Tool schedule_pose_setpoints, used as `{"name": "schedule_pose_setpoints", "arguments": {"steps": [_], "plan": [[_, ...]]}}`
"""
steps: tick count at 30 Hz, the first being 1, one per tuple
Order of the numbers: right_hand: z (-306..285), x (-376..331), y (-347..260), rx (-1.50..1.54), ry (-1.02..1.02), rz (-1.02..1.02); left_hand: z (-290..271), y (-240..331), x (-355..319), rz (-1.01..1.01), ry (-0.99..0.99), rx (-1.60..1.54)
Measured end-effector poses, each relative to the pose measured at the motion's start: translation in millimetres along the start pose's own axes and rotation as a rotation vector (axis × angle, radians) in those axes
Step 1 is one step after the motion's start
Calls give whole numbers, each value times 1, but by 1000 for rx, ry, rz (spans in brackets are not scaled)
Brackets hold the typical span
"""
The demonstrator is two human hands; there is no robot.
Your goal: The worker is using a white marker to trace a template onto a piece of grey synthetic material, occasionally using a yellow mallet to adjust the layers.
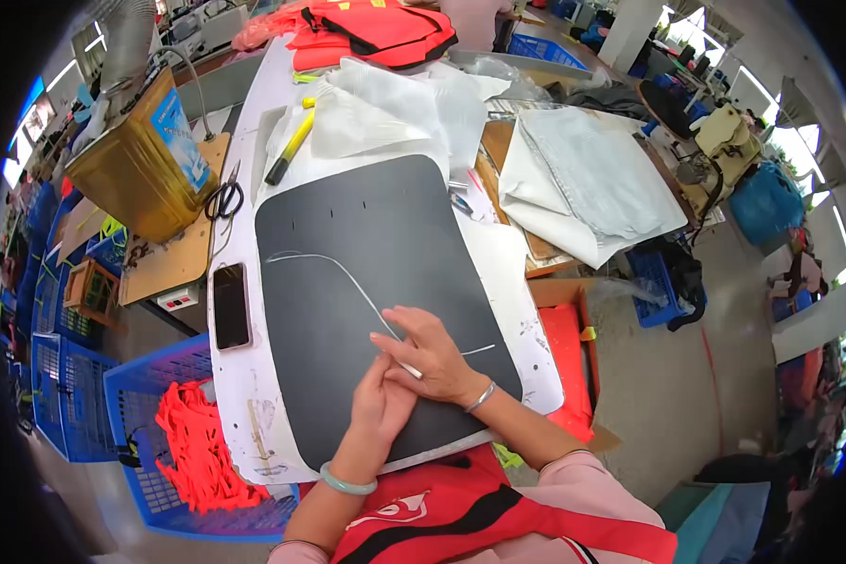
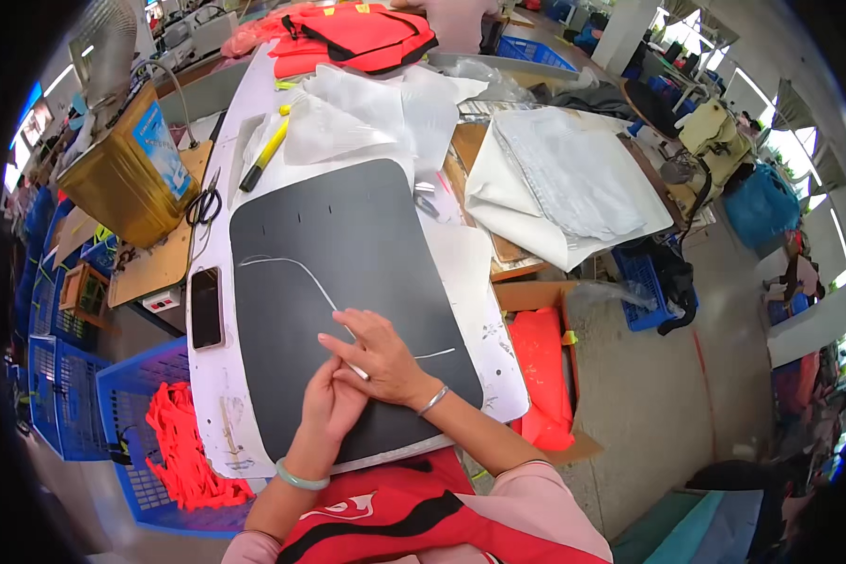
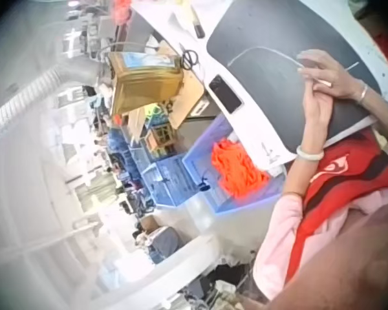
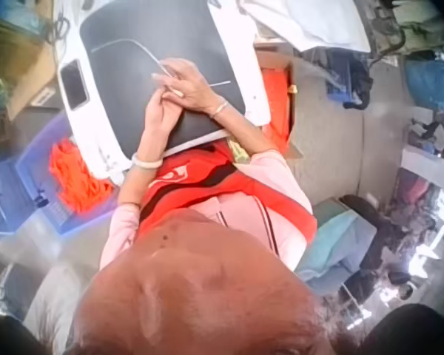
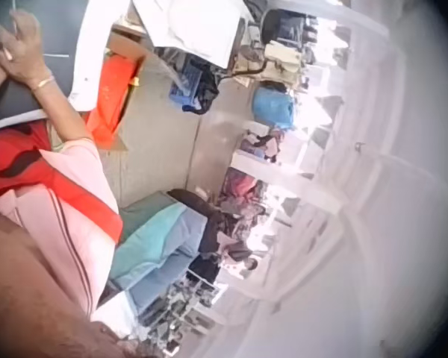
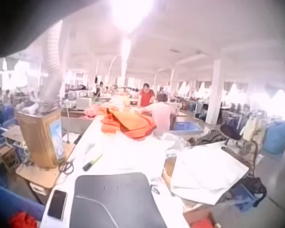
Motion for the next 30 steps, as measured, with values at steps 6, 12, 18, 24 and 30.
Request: {"name": "schedule_pose_setpoints", "arguments": {"steps": [6, 12, 18, 24, 30], "plan": [[-52, 2, 4, -38, 135, 87, 10, 5, -29, 56, 222, 672], [-97, -97, 100, -385, 2, 688, -15, 23, -109, 383, 682, 2213], [-68, -127, 108, -561, -235, 840, -28, 11, -116, 362, 679, 2281], [-104, -129, 119, -249, 103, 867, -28, 1, -116, 372, 639, 2244], [-80, -173, 118, 488, 125, 987, -11, -25, -120, 381, 376, 2205]]}}
Point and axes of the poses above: each hand's wrist, its own x-axis towards the middle knuckle, its own z-axis out of the palm, y = z × x, the point moved 10 cm from there along x, towards the middle knuckle, and after that the axes turned 15 degrees about -z, right-handed, at the moved point
